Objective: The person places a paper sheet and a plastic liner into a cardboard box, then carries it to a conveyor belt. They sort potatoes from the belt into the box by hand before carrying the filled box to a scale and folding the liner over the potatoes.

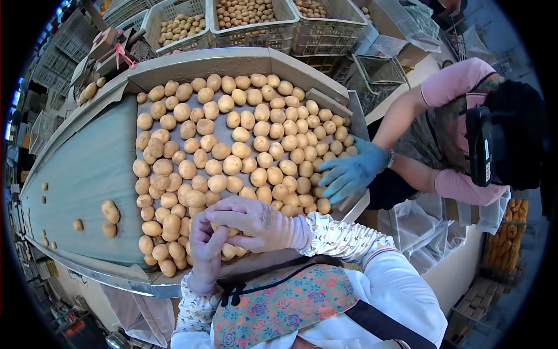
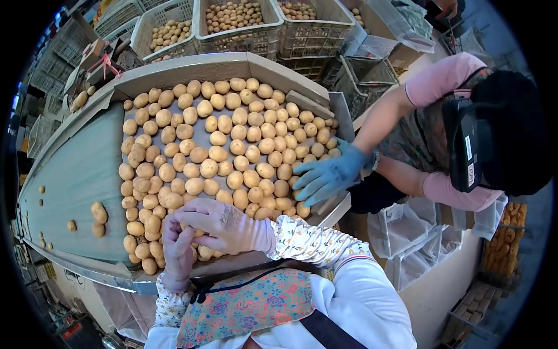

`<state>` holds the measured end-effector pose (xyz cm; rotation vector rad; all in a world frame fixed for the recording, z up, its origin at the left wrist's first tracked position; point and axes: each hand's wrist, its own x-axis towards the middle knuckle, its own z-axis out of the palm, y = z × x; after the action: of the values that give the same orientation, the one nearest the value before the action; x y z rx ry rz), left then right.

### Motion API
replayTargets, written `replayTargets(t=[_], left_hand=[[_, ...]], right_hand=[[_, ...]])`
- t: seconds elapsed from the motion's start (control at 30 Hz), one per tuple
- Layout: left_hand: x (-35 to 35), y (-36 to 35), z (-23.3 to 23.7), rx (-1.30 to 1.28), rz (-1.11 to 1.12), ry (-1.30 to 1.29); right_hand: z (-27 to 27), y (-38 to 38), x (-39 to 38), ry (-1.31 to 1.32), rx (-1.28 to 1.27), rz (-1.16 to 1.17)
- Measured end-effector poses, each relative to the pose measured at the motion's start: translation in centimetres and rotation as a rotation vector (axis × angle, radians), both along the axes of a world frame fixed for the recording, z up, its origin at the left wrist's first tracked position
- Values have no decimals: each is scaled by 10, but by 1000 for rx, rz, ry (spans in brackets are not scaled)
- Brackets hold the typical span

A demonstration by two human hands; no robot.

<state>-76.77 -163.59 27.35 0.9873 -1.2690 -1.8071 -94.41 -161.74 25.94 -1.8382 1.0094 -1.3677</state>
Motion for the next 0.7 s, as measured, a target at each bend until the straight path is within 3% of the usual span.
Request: replayTargets(t=[0.13,0.17,0.23,0.27,0.37,0.4,0.47,0.5,0.53,0.6,0.67,0.7], left_hand=[[20,-6,2,144,25,112],[26,-7,-4,68,-42,226],[13,-6,14,-79,2,65],[8,-5,22,-144,25,-25],[17,-4,14,-136,-22,-189],[23,-3,8,-139,-44,-278],[28,-5,-9,-634,-191,-589],[21,-4,-12,-790,-244,-713],[17,-2,-15,-945,-310,-836],[16,-1,-15,-1018,-542,-1045],[33,-14,-20,-1081,-683,-1169],[41,-23,-18,-1044,-669,-1152]], right_hand=[[20,-3,-2,1,-60,40],[35,-8,-9,148,-116,72],[55,-30,-37,356,-263,7],[60,-48,-60,453,-332,-128],[59,-125,-161,749,-345,-850],[53,-136,-176,773,-336,-966],[28,-125,-150,747,-278,-733],[11,-117,-134,680,3,-475],[-30,-105,-116,746,22,-538],[-112,-81,-76,877,44,-675],[-98,-26,-23,929,116,-733],[-86,1,-12,925,102,-527]])
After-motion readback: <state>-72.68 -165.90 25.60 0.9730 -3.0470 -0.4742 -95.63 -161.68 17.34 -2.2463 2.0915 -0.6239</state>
